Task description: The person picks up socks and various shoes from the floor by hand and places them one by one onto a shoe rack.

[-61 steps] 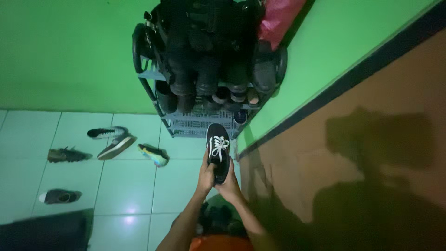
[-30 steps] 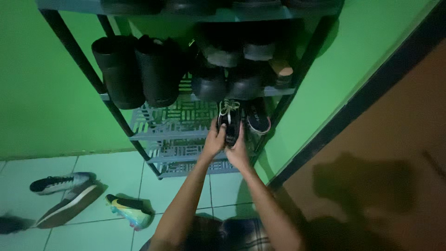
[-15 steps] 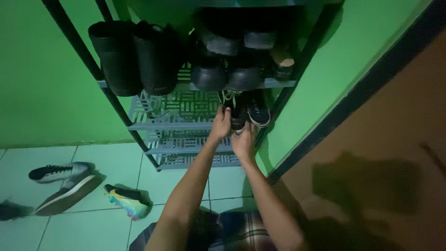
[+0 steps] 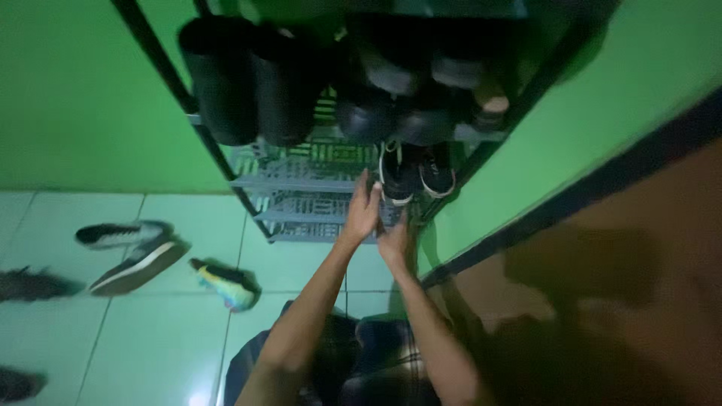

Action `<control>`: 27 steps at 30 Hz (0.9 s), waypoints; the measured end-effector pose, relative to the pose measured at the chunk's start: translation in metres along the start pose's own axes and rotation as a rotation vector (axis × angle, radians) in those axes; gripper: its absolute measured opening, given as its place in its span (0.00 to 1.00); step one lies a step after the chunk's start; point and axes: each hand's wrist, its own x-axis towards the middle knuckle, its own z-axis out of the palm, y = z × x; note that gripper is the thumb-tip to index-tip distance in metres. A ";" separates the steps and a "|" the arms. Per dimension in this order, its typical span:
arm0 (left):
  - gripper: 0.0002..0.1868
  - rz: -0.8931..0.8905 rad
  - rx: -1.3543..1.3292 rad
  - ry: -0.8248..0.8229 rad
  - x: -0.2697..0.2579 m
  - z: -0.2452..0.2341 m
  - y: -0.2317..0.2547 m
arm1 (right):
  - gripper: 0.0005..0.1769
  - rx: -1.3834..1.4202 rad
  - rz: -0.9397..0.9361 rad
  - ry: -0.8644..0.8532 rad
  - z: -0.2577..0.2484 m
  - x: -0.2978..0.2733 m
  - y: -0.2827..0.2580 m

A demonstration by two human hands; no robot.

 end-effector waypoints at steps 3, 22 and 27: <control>0.41 0.021 0.025 0.009 -0.042 -0.035 0.019 | 0.36 0.027 0.030 -0.244 0.006 -0.026 -0.007; 0.36 -0.193 0.382 0.430 -0.222 -0.343 0.409 | 0.33 0.073 -0.491 -0.722 -0.223 -0.129 -0.403; 0.35 -0.109 0.447 0.577 -0.280 -0.387 0.460 | 0.30 0.113 -0.640 -0.746 -0.265 -0.165 -0.455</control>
